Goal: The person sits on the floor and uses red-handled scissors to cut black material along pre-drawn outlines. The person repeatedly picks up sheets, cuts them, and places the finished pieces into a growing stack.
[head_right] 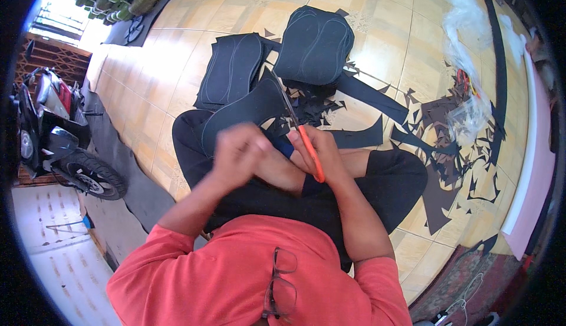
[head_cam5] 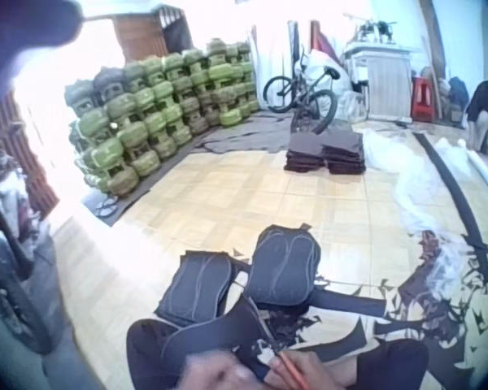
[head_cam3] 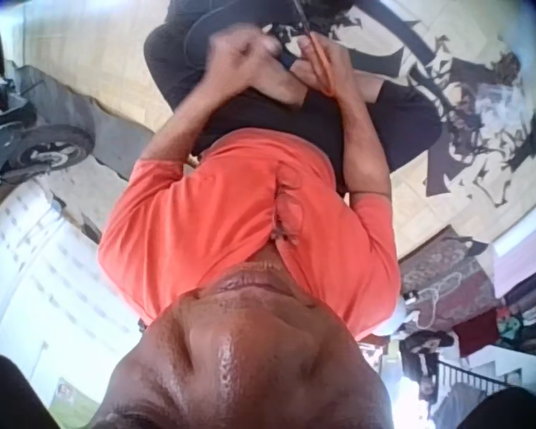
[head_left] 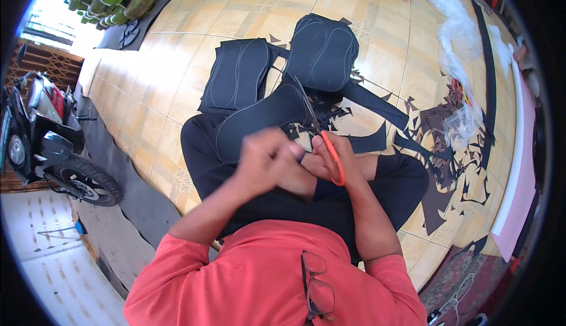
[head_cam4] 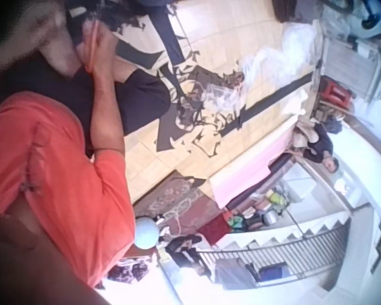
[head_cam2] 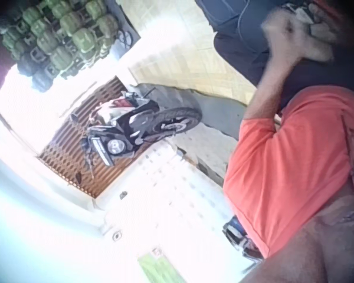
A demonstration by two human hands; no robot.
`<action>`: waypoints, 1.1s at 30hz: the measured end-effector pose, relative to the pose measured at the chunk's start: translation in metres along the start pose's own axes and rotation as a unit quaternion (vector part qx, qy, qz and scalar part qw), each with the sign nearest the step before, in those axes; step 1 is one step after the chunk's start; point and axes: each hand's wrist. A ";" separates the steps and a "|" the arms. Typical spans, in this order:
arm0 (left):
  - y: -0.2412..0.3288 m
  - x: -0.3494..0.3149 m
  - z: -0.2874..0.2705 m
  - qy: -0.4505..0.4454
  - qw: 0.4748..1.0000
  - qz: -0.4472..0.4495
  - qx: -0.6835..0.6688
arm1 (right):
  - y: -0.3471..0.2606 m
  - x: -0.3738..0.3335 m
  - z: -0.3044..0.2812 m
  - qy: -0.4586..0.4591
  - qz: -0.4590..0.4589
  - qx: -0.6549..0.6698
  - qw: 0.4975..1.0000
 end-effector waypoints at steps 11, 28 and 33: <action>-0.030 0.051 0.044 0.186 0.739 -0.062 -0.645 | 0.007 -0.008 -0.004 0.005 -0.052 0.222 0.974; 0.014 0.079 0.041 0.199 0.845 -0.076 -0.490 | -0.004 -0.012 -0.016 0.076 -0.032 0.076 0.994; 0.006 0.077 0.025 0.141 0.890 -0.099 -0.421 | 0.004 0.004 -0.001 0.153 -0.122 0.113 0.974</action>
Point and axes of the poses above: each hand's wrist, its own x-axis towards the middle knuckle, its own z-axis out of the palm, y = z × x, and after that the axes turned 13 degrees about -y, right-handed
